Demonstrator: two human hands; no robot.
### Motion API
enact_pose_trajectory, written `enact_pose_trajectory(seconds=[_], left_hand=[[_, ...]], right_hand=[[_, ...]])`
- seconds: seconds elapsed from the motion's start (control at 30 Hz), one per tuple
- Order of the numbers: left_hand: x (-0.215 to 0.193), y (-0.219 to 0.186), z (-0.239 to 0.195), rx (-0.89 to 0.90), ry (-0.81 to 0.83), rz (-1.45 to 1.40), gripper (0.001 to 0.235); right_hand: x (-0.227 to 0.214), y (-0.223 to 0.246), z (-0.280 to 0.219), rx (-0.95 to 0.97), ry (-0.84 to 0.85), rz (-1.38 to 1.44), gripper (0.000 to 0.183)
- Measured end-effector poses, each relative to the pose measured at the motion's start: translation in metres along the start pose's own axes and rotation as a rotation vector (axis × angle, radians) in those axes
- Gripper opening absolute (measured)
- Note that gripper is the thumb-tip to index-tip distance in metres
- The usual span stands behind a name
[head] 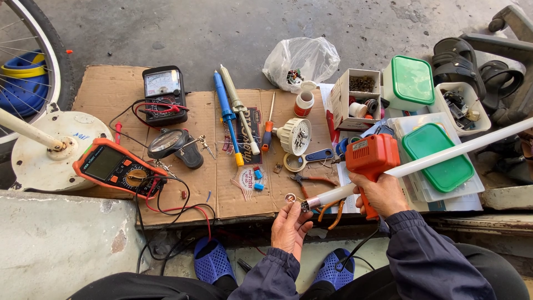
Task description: The person sits on the ground and uses a heat gun to apply heat to a small component attached to a white pipe. They manipulate the component with their hands and use pliers to adjust the connection.
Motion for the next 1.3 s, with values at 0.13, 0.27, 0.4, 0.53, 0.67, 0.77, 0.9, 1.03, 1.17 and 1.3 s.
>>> enact_pose_trajectory(seconds=[0.13, 0.27, 0.4, 0.53, 0.67, 0.77, 0.9, 1.03, 1.17, 1.3], left_hand=[[-0.002, 0.001, 0.003, 0.0, 0.005, 0.001, 0.03], [-0.001, 0.001, 0.002, -0.001, 0.014, -0.004, 0.029], [-0.003, 0.002, 0.005, 0.0, 0.009, 0.003, 0.031], [-0.002, 0.002, 0.003, 0.001, 0.012, 0.002, 0.031], [-0.002, 0.001, 0.003, -0.005, 0.009, 0.0, 0.032], [0.0, 0.0, 0.001, 0.006, 0.006, 0.003, 0.029], [-0.001, 0.001, 0.003, -0.006, 0.004, 0.005, 0.028], [-0.002, 0.002, 0.004, 0.001, 0.014, 0.004, 0.03], [-0.001, 0.001, 0.003, 0.001, 0.011, 0.004, 0.032], [-0.001, 0.001, 0.003, 0.003, 0.01, 0.008, 0.033]], right_hand=[[0.002, 0.0, 0.003, 0.021, -0.011, -0.036, 0.034], [0.001, 0.0, 0.005, 0.012, -0.033, -0.054, 0.035], [0.001, 0.0, 0.007, 0.018, -0.045, -0.068, 0.035], [0.001, 0.003, 0.007, 0.028, -0.028, -0.094, 0.037], [0.003, 0.008, 0.004, 0.047, -0.007, -0.109, 0.037], [0.002, 0.01, 0.003, 0.052, -0.008, -0.12, 0.036], [0.002, 0.01, 0.0, 0.047, -0.01, -0.132, 0.039], [0.0, 0.009, -0.001, 0.062, -0.024, -0.143, 0.041], [-0.001, 0.013, -0.007, 0.067, -0.021, -0.152, 0.041], [-0.002, 0.014, -0.01, 0.056, -0.014, -0.14, 0.04]])
Point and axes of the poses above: each hand's wrist, its own z-axis towards the middle knuckle, its own x-axis out of the palm, y = z × x, the point moved 6 cm from there along z, towards the middle knuckle, and after that the axes turned 2 degrees about -y, right-handed, at the moved point
